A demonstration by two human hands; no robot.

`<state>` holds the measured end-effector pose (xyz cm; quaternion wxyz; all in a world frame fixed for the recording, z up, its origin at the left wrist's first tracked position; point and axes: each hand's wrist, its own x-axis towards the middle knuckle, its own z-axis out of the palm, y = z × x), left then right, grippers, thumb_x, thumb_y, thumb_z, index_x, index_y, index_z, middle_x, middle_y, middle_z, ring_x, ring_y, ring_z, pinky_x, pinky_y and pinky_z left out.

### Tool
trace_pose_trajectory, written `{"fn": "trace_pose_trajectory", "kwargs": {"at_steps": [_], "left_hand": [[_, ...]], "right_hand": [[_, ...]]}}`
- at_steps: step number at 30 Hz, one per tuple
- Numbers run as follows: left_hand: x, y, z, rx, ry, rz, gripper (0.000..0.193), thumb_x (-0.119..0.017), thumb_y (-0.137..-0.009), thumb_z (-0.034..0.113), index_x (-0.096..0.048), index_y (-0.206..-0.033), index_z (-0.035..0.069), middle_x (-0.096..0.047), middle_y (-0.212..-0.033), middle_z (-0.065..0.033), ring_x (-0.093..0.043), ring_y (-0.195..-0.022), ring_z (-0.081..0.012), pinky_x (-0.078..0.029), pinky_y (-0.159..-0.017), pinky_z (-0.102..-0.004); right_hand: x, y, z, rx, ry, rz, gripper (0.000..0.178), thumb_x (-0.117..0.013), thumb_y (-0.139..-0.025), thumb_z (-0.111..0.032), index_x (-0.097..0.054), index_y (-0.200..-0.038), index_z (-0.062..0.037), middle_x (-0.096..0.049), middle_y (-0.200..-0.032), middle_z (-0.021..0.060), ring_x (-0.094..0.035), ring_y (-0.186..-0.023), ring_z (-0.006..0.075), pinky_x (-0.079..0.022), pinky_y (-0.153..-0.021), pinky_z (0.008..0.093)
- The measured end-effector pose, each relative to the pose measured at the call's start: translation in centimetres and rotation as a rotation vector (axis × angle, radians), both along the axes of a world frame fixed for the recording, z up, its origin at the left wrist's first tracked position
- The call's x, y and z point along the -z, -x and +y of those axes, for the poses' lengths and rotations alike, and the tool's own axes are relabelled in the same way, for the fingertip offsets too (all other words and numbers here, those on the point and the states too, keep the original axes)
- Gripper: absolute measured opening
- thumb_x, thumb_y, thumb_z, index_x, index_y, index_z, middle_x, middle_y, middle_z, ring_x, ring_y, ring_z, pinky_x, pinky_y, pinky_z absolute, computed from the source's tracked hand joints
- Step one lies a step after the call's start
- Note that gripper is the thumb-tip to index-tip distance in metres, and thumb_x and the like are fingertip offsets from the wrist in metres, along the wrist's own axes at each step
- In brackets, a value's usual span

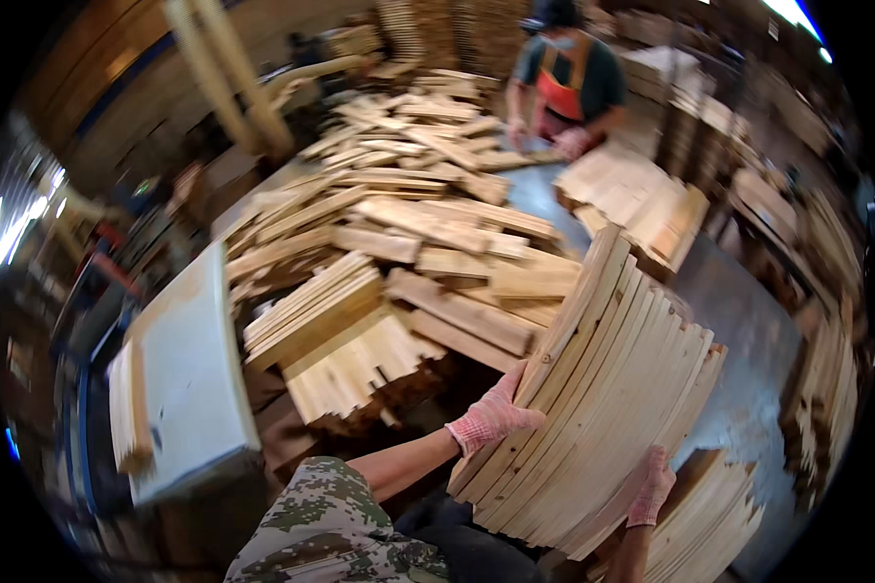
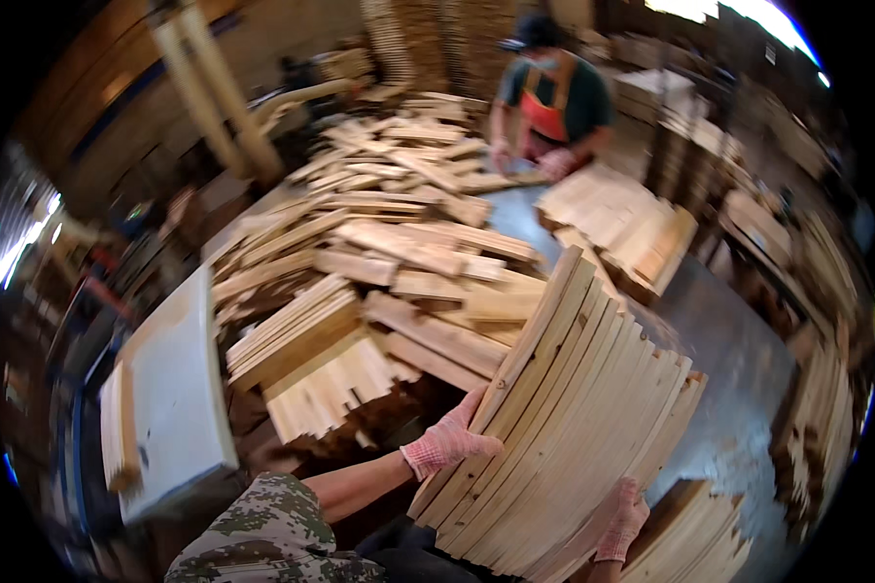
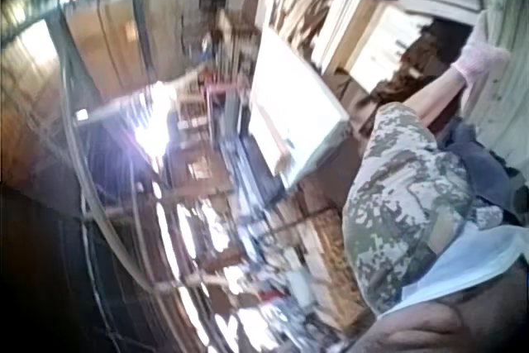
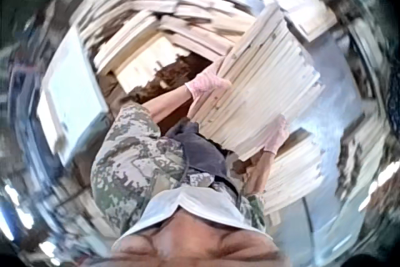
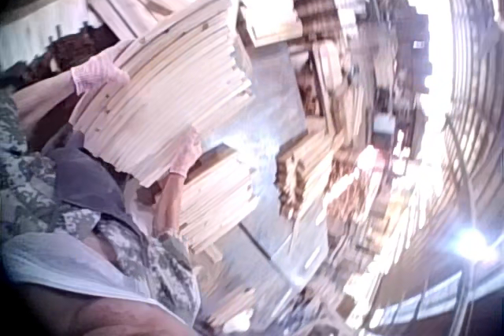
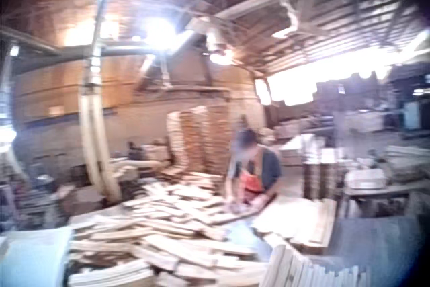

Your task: The person repeatedly picks up stacks of light-colored wooden planks from a pile on the floor and places them onto a metal table or conveyor. They also move smaller stacks of planks between different areas on the table, organizing them into neat piles.

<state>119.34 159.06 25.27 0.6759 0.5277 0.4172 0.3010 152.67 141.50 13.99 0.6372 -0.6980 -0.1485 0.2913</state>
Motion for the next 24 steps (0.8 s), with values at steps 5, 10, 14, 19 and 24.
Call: {"fn": "trace_pose_trajectory", "kwargs": {"at_steps": [5,10,14,19,24], "left_hand": [[-5.3,12.4,-7.2,-0.319,-0.145,-0.029,0.116,-0.093,-0.074,0.018,-0.025,-0.168,0.005,-0.056,-0.150,-0.0134,-0.055,-0.134,-0.0233,-0.044,-0.114,-0.0345],[-8.7,25.6,-15.5,-0.624,-0.173,-0.080,0.105,-0.090,-0.079,0.011,-0.032,-0.165,0.006,-0.057,-0.148,-0.0110,-0.054,-0.133,-0.0210,-0.045,-0.113,-0.0346],[-10.0,36.5,-23.4,-0.813,-0.205,-0.224,0.098,-0.085,-0.082,0.008,-0.033,-0.165,0.004,-0.059,-0.142,-0.0093,-0.059,-0.123,-0.0191,-0.051,-0.107,-0.0332],[-10.0,52.4,-34.0,-1.030,-0.179,-0.216,0.097,-0.085,-0.085,0.010,-0.030,-0.164,0.001,-0.061,-0.141,-0.0121,-0.062,-0.123,-0.0204,-0.052,-0.106,-0.0333],[-8.4,67.0,-42.0,-1.121,-0.034,-0.254,0.092,-0.084,-0.086,0.011,-0.032,-0.162,0.001,-0.064,-0.135,-0.0137,-0.065,-0.117,-0.0221,-0.054,-0.104,-0.0340]], "right_hand": [[-8.2,8.1,4.3,-0.412,-0.041,-0.028,0.046,-0.074,-0.101,-0.048,-0.076,-0.099,-0.0014,-0.067,-0.089,-0.0018,-0.057,-0.078,0.0099,-0.050,-0.076,0.0292],[-13.2,20.8,8.2,-0.721,-0.052,-0.153,0.047,-0.080,-0.097,-0.043,-0.073,-0.100,0.0032,-0.072,-0.094,0.0030,-0.063,-0.086,0.0139,-0.053,-0.083,0.0323],[-15.6,33.2,9.6,-0.810,0.167,-0.490,0.068,-0.085,-0.087,-0.055,-0.073,-0.104,0.0092,-0.075,-0.095,0.0142,-0.069,-0.088,0.0218,-0.055,-0.082,0.0368],[-17.5,52.1,5.5,-1.256,-0.014,-0.461,0.056,-0.079,-0.092,-0.046,-0.075,-0.104,0.0088,-0.076,-0.091,0.0128,-0.071,-0.083,0.0209,-0.055,-0.076,0.0353],[-17.8,67.6,0.6,-1.389,0.100,-0.719,0.072,-0.083,-0.083,-0.059,-0.077,-0.109,0.0076,-0.079,-0.099,0.0219,-0.076,-0.095,0.0290,-0.057,-0.086,0.0411]]}}
